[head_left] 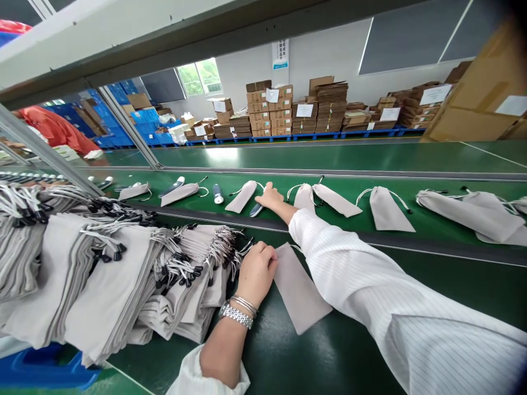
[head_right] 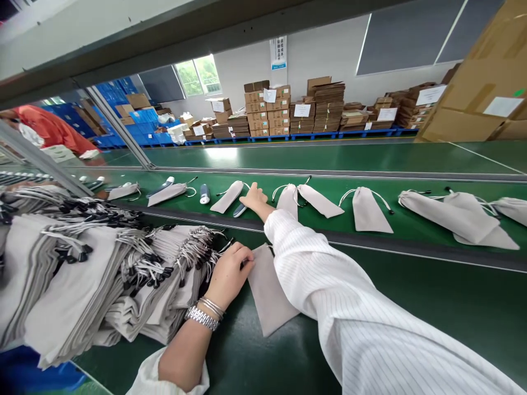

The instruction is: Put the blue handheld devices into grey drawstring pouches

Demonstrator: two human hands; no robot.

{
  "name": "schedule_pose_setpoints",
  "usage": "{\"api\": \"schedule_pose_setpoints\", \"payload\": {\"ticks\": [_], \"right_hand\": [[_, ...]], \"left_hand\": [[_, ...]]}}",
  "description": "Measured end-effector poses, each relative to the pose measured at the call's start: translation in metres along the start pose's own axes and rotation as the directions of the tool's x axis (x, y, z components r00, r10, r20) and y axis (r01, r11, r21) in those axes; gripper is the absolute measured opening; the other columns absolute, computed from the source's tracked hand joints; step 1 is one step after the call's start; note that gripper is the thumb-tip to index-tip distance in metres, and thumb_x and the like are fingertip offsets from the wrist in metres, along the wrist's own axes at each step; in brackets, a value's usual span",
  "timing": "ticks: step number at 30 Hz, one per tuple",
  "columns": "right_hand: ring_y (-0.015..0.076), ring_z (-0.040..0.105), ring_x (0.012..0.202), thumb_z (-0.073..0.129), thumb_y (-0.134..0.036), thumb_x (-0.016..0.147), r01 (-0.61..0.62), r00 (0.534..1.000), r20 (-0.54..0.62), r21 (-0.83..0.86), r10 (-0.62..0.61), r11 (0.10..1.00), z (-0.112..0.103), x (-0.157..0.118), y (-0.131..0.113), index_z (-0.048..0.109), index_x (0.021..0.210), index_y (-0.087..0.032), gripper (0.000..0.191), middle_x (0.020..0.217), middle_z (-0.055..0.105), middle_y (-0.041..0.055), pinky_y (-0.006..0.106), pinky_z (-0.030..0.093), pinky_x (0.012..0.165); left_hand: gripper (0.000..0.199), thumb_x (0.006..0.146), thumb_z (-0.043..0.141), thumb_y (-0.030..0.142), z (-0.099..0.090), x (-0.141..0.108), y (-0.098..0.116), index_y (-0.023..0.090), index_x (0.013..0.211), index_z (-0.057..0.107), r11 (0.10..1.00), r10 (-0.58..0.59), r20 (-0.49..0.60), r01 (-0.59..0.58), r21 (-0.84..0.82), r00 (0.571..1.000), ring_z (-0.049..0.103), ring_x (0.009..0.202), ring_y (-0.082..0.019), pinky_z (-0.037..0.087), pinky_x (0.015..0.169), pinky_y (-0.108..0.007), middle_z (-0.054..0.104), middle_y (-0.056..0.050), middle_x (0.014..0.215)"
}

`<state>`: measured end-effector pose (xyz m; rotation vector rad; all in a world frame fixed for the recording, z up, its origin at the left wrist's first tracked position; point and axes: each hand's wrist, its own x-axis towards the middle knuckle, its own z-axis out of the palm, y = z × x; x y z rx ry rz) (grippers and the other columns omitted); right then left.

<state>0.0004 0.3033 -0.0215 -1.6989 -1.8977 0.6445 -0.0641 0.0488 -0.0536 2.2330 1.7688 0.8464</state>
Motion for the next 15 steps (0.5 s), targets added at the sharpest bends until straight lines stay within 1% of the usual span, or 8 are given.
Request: {"api": "schedule_pose_setpoints", "payload": {"ticks": [2, 4, 6, 9, 11, 13, 15], "right_hand": [[0.0307, 0.063, 0.096, 0.063, -0.036, 0.078, -0.022, 1.000, 0.010, 0.074, 0.021, 0.997, -0.010, 0.004, 0.016, 0.036, 0.123, -0.016, 0.056, 0.106, 0.061, 0.0129, 0.044, 0.050, 0.082], [0.0252, 0.063, 0.082, 0.058, -0.033, 0.081, -0.025, 1.000, 0.006, 0.157, 0.025, 0.987, -0.023, 0.004, 0.034, 0.038, 0.118, -0.017, 0.045, 0.093, 0.061, 0.0079, 0.038, 0.051, 0.073], [0.0197, 0.060, 0.069, 0.053, -0.031, 0.085, -0.002, 1.000, -0.016, 0.241, 0.006, 0.971, -0.036, -0.001, 0.051, 0.039, 0.112, -0.019, 0.033, 0.083, 0.058, 0.0036, 0.032, 0.050, 0.063], [0.0125, 0.051, 0.053, 0.043, -0.030, 0.092, 0.074, 0.996, -0.066, 0.377, -0.053, 0.923, -0.053, -0.019, 0.066, 0.038, 0.106, -0.021, 0.018, 0.073, 0.049, -0.0023, 0.025, 0.046, 0.051], [0.0098, 0.047, 0.050, 0.039, -0.030, 0.095, 0.141, 0.989, -0.099, 0.459, -0.108, 0.877, -0.064, -0.035, 0.071, 0.038, 0.105, -0.022, 0.013, 0.071, 0.045, -0.0046, 0.022, 0.046, 0.048], [0.0085, 0.046, 0.050, 0.040, -0.031, 0.095, 0.204, 0.979, -0.118, 0.517, -0.167, 0.831, -0.075, -0.052, 0.073, 0.040, 0.102, -0.023, 0.011, 0.069, 0.043, -0.0058, 0.021, 0.048, 0.049], [0.0085, 0.046, 0.049, 0.045, -0.033, 0.094, 0.276, 0.960, -0.118, 0.571, -0.256, 0.773, -0.086, -0.071, 0.076, 0.043, 0.100, -0.023, 0.012, 0.067, 0.043, -0.0064, 0.022, 0.050, 0.049]], "left_hand": [[0.016, 0.081, 0.057, 0.007, 0.001, 0.001, -0.002, 0.021, 0.089, 0.058, 0.999, -0.032, -0.012, 0.032, -0.043, 0.999, 0.053, 0.085, -0.019, 0.042, 0.075, -0.031, 0.053, -0.002, 0.089], [0.021, 0.078, 0.058, 0.006, 0.002, 0.003, -0.004, 0.021, 0.092, 0.058, 0.994, -0.076, -0.021, 0.074, -0.086, 0.997, 0.053, 0.084, -0.019, 0.042, 0.075, -0.030, 0.053, -0.002, 0.089], [0.018, 0.077, 0.059, 0.006, 0.003, 0.004, -0.006, 0.020, 0.089, 0.058, 0.989, -0.099, -0.031, 0.095, -0.116, 0.995, 0.053, 0.084, -0.018, 0.042, 0.076, -0.031, 0.053, -0.002, 0.088], [0.013, 0.078, 0.059, 0.006, 0.002, 0.004, -0.007, 0.020, 0.078, 0.056, 0.990, -0.079, -0.045, 0.073, -0.124, 0.996, 0.053, 0.084, -0.019, 0.041, 0.077, -0.030, 0.054, -0.002, 0.084], [0.014, 0.078, 0.058, 0.007, 0.001, 0.003, -0.007, 0.020, 0.073, 0.055, 0.991, -0.063, -0.054, 0.056, -0.118, 0.997, 0.053, 0.083, -0.019, 0.041, 0.077, -0.030, 0.055, -0.002, 0.082], [0.012, 0.080, 0.057, 0.008, 0.000, 0.003, -0.008, 0.020, 0.076, 0.056, 0.991, -0.068, -0.063, 0.061, -0.118, 0.996, 0.052, 0.082, -0.018, 0.040, 0.075, -0.030, 0.055, -0.001, 0.082], [0.009, 0.083, 0.056, 0.012, 0.001, 0.004, -0.010, 0.020, 0.080, 0.057, 0.989, -0.090, -0.070, 0.081, -0.126, 0.993, 0.052, 0.079, -0.018, 0.039, 0.072, -0.029, 0.055, -0.001, 0.082]]}}
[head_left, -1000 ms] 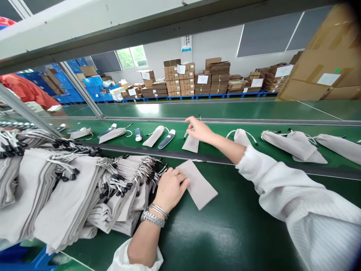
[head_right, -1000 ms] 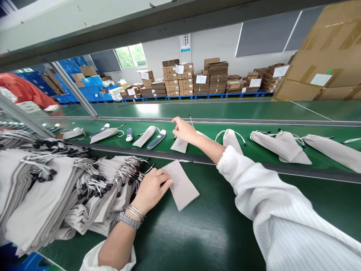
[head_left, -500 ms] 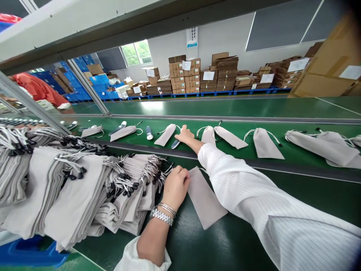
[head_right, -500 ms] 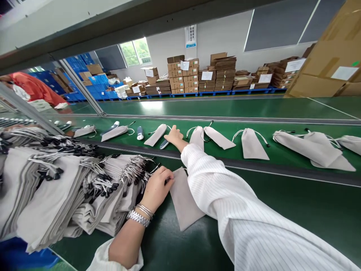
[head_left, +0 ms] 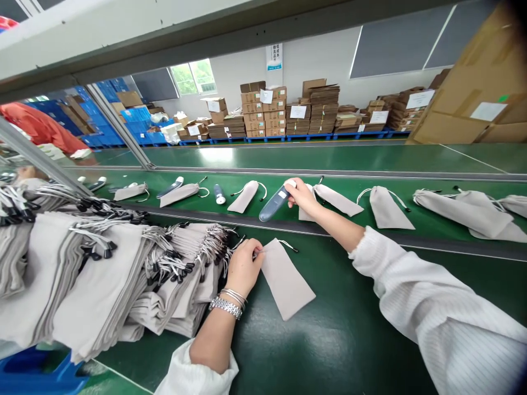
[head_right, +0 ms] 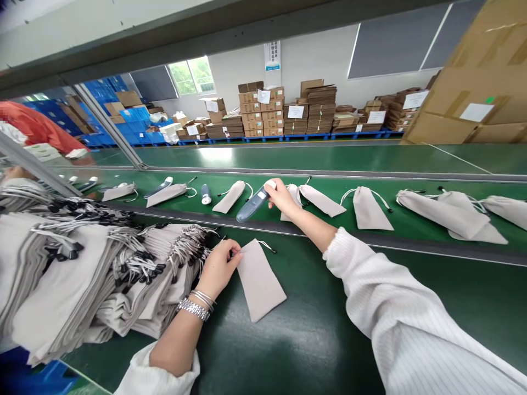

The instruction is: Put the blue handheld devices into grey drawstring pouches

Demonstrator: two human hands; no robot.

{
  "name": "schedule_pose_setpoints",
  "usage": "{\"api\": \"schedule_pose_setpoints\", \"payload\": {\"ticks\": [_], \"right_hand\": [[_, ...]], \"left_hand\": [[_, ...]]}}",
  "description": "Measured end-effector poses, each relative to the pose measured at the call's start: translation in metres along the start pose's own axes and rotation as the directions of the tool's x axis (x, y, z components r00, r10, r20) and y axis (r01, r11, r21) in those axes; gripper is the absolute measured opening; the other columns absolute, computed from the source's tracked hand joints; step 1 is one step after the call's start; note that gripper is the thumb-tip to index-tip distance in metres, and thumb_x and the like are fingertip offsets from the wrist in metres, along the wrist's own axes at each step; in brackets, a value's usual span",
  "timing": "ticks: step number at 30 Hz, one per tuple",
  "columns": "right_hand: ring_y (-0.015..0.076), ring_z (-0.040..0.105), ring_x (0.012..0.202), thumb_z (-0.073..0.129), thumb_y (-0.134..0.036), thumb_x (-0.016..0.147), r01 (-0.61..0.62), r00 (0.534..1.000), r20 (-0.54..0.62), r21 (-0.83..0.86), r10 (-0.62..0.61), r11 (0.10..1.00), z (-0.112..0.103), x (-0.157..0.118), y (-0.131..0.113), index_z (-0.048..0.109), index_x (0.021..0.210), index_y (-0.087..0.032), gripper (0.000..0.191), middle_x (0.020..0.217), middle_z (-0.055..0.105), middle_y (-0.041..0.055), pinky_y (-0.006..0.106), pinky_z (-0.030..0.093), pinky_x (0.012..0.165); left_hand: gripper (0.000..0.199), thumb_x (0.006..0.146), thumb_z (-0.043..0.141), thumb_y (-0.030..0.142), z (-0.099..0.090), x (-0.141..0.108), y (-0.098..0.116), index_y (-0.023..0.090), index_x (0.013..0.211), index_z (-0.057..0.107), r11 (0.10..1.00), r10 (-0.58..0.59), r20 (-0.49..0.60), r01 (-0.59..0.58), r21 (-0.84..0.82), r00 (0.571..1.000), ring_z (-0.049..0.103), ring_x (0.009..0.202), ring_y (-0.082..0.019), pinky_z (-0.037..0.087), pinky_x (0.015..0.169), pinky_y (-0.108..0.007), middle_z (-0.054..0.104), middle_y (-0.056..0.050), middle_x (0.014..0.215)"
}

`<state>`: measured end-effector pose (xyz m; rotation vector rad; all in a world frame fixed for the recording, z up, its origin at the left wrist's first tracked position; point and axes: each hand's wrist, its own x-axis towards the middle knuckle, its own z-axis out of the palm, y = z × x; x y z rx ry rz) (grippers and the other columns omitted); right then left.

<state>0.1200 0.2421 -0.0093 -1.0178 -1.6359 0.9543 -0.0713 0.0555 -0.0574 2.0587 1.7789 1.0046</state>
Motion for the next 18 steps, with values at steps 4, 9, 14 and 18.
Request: {"api": "schedule_pose_setpoints", "payload": {"ticks": [4, 9, 14, 18], "right_hand": [[0.0094, 0.049, 0.046, 0.051, -0.034, 0.090, 0.103, 0.990, 0.090, 0.032, -0.106, 0.994, -0.014, -0.030, -0.013, 0.047, 0.103, -0.024, 0.016, 0.067, 0.046, -0.0068, 0.023, 0.048, 0.044], [0.0088, 0.056, 0.048, 0.052, -0.035, 0.090, 0.156, 0.983, 0.113, -0.111, -0.144, 0.981, -0.018, -0.052, -0.022, 0.048, 0.107, -0.024, 0.020, 0.080, 0.056, -0.0046, 0.024, 0.047, 0.048], [0.0099, 0.058, 0.050, 0.054, -0.039, 0.090, 0.195, 0.975, 0.140, -0.153, -0.174, 0.969, -0.019, -0.063, -0.031, 0.050, 0.109, -0.025, 0.024, 0.083, 0.058, -0.0039, 0.024, 0.046, 0.050], [0.0117, 0.058, 0.051, 0.054, -0.044, 0.090, 0.150, 0.948, 0.302, -0.144, -0.101, 0.978, -0.017, -0.076, -0.044, 0.056, 0.114, -0.024, 0.031, 0.077, 0.060, -0.0032, 0.027, 0.048, 0.056]], "left_hand": [[0.009, 0.083, 0.054, 0.011, 0.002, 0.002, -0.003, 0.019, 0.081, 0.056, 1.000, -0.029, -0.010, 0.029, 0.000, 1.000, 0.052, 0.077, -0.017, 0.037, 0.069, -0.029, 0.055, -0.002, 0.082], [0.013, 0.085, 0.051, 0.011, -0.002, -0.001, 0.003, 0.020, 0.076, 0.053, 0.999, 0.026, 0.004, -0.026, 0.044, 1.000, 0.051, 0.077, -0.018, 0.033, 0.073, -0.032, 0.054, -0.001, 0.076], [0.009, 0.091, 0.051, 0.020, -0.008, -0.007, 0.021, 0.021, 0.083, 0.051, 0.986, 0.149, 0.067, -0.143, -0.082, 0.987, 0.048, 0.075, -0.015, 0.033, 0.079, -0.031, 0.054, 0.004, 0.078], [0.011, 0.092, 0.052, 0.025, -0.010, -0.015, 0.034, 0.021, 0.082, 0.049, 0.903, 0.161, 0.045, -0.129, -0.410, 0.986, 0.044, 0.076, -0.014, 0.035, 0.073, -0.028, 0.049, 0.003, 0.081]]}}
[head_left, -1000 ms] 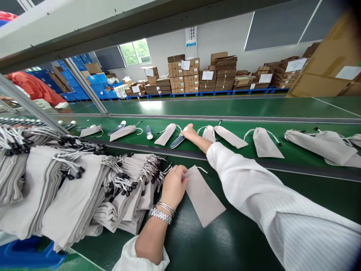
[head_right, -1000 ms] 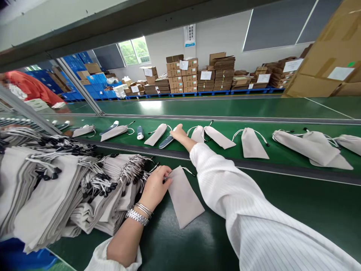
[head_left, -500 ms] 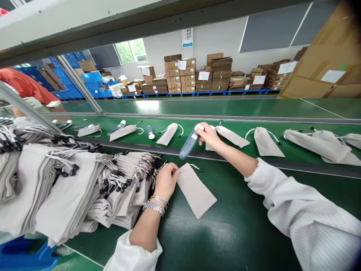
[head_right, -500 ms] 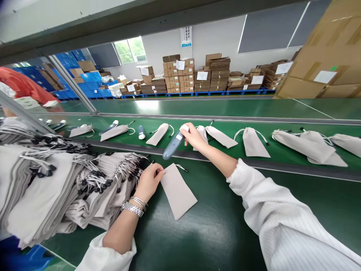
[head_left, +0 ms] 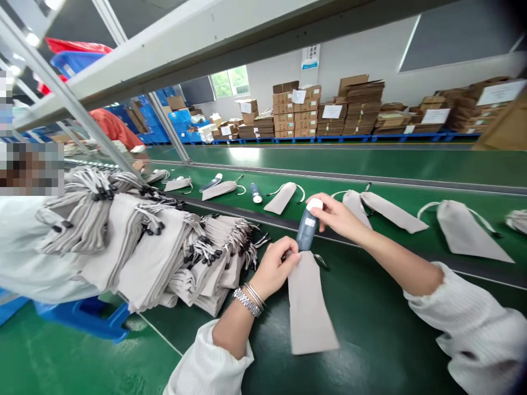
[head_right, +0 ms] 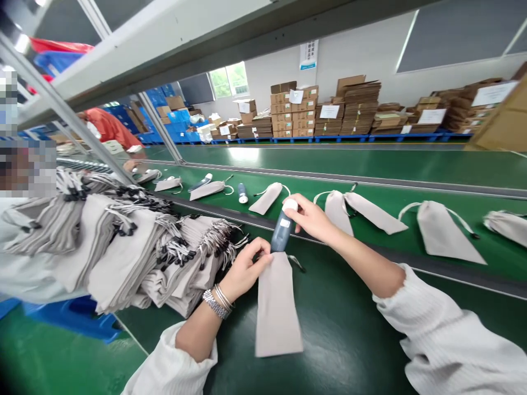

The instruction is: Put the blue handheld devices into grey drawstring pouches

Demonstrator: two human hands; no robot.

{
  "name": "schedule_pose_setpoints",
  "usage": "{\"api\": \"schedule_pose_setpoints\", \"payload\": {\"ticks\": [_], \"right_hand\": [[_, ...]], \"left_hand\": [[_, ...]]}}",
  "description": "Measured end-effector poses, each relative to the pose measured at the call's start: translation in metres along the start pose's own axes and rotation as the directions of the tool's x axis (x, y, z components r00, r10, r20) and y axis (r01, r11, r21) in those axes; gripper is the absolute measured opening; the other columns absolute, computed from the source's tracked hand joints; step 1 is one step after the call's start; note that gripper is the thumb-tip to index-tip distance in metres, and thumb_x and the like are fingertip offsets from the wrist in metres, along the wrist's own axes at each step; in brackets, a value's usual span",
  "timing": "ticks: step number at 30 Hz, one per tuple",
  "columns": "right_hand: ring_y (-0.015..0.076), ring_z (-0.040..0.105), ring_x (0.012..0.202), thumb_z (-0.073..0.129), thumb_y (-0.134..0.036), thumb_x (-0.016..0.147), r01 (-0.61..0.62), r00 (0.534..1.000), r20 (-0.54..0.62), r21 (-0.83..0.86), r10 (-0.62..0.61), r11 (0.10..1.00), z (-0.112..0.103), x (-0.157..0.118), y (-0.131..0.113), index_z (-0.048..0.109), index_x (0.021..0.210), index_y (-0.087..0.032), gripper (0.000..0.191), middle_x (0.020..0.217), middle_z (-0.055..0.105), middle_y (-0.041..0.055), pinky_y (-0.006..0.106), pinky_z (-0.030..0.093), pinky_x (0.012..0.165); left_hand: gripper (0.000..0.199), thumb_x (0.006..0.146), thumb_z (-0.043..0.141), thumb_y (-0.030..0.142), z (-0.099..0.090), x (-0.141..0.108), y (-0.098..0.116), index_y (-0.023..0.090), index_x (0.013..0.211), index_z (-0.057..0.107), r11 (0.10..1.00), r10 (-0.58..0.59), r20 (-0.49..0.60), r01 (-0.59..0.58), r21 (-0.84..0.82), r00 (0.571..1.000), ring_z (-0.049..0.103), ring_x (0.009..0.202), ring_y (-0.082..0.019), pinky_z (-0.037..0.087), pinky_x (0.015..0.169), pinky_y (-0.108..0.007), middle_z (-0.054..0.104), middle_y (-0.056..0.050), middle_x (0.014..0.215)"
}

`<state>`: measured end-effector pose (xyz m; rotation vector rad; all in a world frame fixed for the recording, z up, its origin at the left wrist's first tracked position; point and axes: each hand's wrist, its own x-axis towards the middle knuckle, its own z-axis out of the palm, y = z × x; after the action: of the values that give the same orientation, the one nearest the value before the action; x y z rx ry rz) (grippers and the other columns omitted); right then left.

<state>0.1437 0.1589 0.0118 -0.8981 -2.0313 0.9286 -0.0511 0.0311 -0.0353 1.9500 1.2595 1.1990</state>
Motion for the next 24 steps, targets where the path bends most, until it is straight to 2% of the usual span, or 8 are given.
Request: {"api": "schedule_pose_setpoints", "payload": {"ticks": [5, 8, 12, 15, 17, 20, 22, 24], "right_hand": [[0.0127, 0.045, 0.040, 0.048, -0.052, 0.093, -0.133, 0.960, 0.250, 0.015, 0.125, 0.991, -0.001, -0.007, -0.008, 0.055, 0.133, -0.018, 0.053, 0.044, 0.040, -0.0081, 0.027, 0.042, 0.051], [0.0120, 0.044, 0.042, 0.052, -0.053, 0.090, -0.181, 0.958, 0.236, 0.064, 0.161, 0.981, -0.005, -0.003, -0.005, 0.058, 0.128, -0.016, 0.054, 0.047, 0.040, -0.0073, 0.026, 0.042, 0.050], [0.0100, 0.038, 0.044, 0.055, -0.050, 0.087, -0.229, 0.971, 0.106, 0.177, 0.213, 0.957, -0.007, 0.001, -0.006, 0.062, 0.114, -0.017, 0.043, 0.052, 0.038, -0.0072, 0.024, 0.042, 0.046], [0.0095, 0.039, 0.040, 0.054, -0.051, 0.087, -0.216, 0.967, 0.164, 0.117, 0.195, 0.969, 0.000, -0.005, -0.013, 0.063, 0.112, -0.018, 0.042, 0.048, 0.040, -0.0071, 0.022, 0.038, 0.044], [0.0094, 0.040, 0.037, 0.052, -0.054, 0.088, -0.180, 0.932, 0.327, 0.039, 0.158, 0.983, 0.011, -0.012, -0.018, 0.065, 0.110, -0.016, 0.045, 0.045, 0.041, -0.0065, 0.021, 0.033, 0.042], [0.0092, 0.043, 0.036, 0.045, -0.059, 0.092, -0.158, 0.823, 0.555, 0.015, 0.123, 0.987, 0.030, -0.026, -0.025, 0.062, 0.114, -0.016, 0.051, 0.048, 0.045, -0.0057, 0.021, 0.035, 0.041], [0.0084, 0.043, 0.040, 0.048, -0.061, 0.091, -0.206, 0.775, 0.624, 0.092, 0.105, 0.974, 0.037, -0.033, -0.032, 0.054, 0.122, -0.019, 0.053, 0.058, 0.049, -0.0056, 0.022, 0.041, 0.044], [0.0071, 0.037, 0.043, 0.057, -0.059, 0.087, -0.277, 0.769, 0.634, 0.205, 0.088, 0.939, 0.033, -0.037, -0.039, 0.049, 0.122, -0.022, 0.051, 0.061, 0.042, -0.0076, 0.023, 0.044, 0.045]], "left_hand": [[0.012, 0.090, 0.056, 0.026, 0.003, -0.006, 0.012, 0.019, 0.082, 0.051, 0.982, -0.047, -0.146, 0.019, -0.190, 0.988, 0.043, 0.076, -0.013, 0.036, 0.073, -0.026, 0.048, 0.001, 0.083], [0.013, 0.086, 0.062, 0.026, 0.004, -0.005, 0.012, 0.018, 0.080, 0.054, 0.955, -0.082, -0.115, 0.045, -0.292, 0.990, 0.043, 0.072, -0.012, 0.035, 0.069, -0.026, 0.049, 0.001, 0.079], [0.020, 0.080, 0.072, 0.030, 0.005, -0.003, 0.008, 0.016, 0.075, 0.057, 0.900, -0.051, -0.097, 0.004, -0.435, 0.994, 0.046, 0.073, -0.012, 0.035, 0.067, -0.026, 0.052, -0.001, 0.082], [0.019, 0.079, 0.074, 0.028, 0.005, -0.002, 0.007, 0.016, 0.074, 0.060, 0.890, -0.004, -0.162, -0.070, -0.450, 0.987, 0.052, 0.088, -0.016, 0.039, 0.076, -0.027, 0.055, -0.005, 0.097], [0.017, 0.081, 0.072, 0.028, 0.005, -0.002, 0.008, 0.016, 0.075, 0.061, 0.905, -0.006, -0.250, -0.101, -0.413, 0.968, 0.052, 0.093, -0.017, 0.040, 0.079, -0.028, 0.055, -0.006, 0.100], [0.016, 0.082, 0.070, 0.028, 0.002, -0.002, 0.013, 0.017, 0.075, 0.060, 0.939, -0.024, -0.368, -0.106, -0.329, 0.930, 0.052, 0.088, -0.016, 0.041, 0.075, -0.027, 0.055, -0.005, 0.095], [0.016, 0.081, 0.070, 0.027, -0.003, -0.002, 0.016, 0.016, 0.074, 0.060, 0.945, -0.047, -0.409, -0.092, -0.313, 0.911, 0.052, 0.086, -0.016, 0.041, 0.073, -0.026, 0.056, -0.005, 0.093], [0.018, 0.078, 0.073, 0.027, -0.012, -0.002, 0.018, 0.016, 0.073, 0.061, 0.923, -0.127, -0.425, -0.050, -0.382, 0.896, 0.050, 0.077, -0.012, 0.040, 0.066, -0.023, 0.055, -0.003, 0.088]]}}
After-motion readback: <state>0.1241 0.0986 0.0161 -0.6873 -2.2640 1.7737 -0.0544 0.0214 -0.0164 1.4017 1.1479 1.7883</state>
